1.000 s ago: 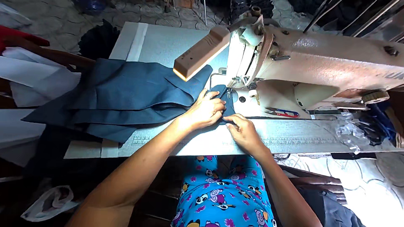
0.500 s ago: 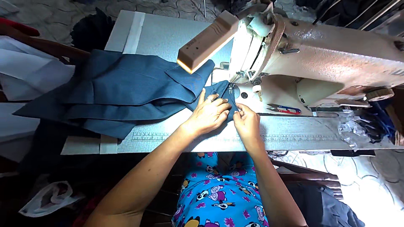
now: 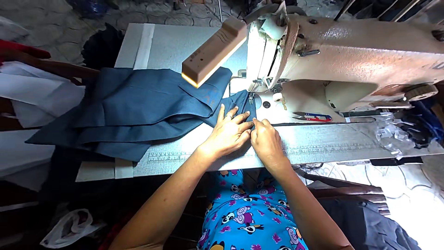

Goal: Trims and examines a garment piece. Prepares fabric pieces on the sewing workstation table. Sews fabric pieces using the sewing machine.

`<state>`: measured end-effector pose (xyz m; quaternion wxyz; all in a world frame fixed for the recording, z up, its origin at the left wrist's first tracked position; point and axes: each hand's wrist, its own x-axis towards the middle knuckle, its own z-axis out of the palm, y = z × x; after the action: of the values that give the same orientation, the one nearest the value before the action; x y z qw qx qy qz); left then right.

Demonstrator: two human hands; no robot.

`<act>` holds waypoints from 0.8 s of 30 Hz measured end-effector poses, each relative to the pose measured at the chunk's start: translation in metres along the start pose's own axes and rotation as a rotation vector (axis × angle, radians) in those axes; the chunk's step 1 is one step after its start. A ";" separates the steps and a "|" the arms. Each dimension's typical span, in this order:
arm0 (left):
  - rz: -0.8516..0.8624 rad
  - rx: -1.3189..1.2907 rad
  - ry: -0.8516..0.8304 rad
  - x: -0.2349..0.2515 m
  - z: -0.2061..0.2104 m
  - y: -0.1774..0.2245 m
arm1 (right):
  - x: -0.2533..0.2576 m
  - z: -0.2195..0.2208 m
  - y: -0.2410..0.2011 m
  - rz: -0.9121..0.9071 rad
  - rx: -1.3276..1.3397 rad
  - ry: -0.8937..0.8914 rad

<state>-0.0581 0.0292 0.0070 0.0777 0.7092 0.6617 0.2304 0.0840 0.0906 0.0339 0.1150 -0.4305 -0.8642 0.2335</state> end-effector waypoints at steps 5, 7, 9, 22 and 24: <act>-0.032 0.030 -0.009 -0.001 0.001 0.009 | 0.004 -0.006 0.005 -0.007 0.050 -0.022; -0.039 0.033 -0.018 -0.001 0.001 0.010 | 0.005 -0.007 0.005 0.005 0.059 -0.045; -0.038 0.020 -0.018 -0.001 0.000 0.008 | 0.007 -0.008 0.005 0.006 0.070 -0.058; -0.121 -0.201 0.058 0.037 -0.002 -0.027 | 0.033 -0.008 0.015 -0.160 0.118 0.031; -0.118 -0.303 0.176 0.039 -0.009 -0.031 | 0.033 -0.002 0.019 -0.178 0.154 0.076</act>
<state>-0.0890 0.0694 0.0111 0.1386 0.6266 0.6640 0.3836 0.0782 0.1271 0.0266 0.2008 -0.3508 -0.8734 0.2717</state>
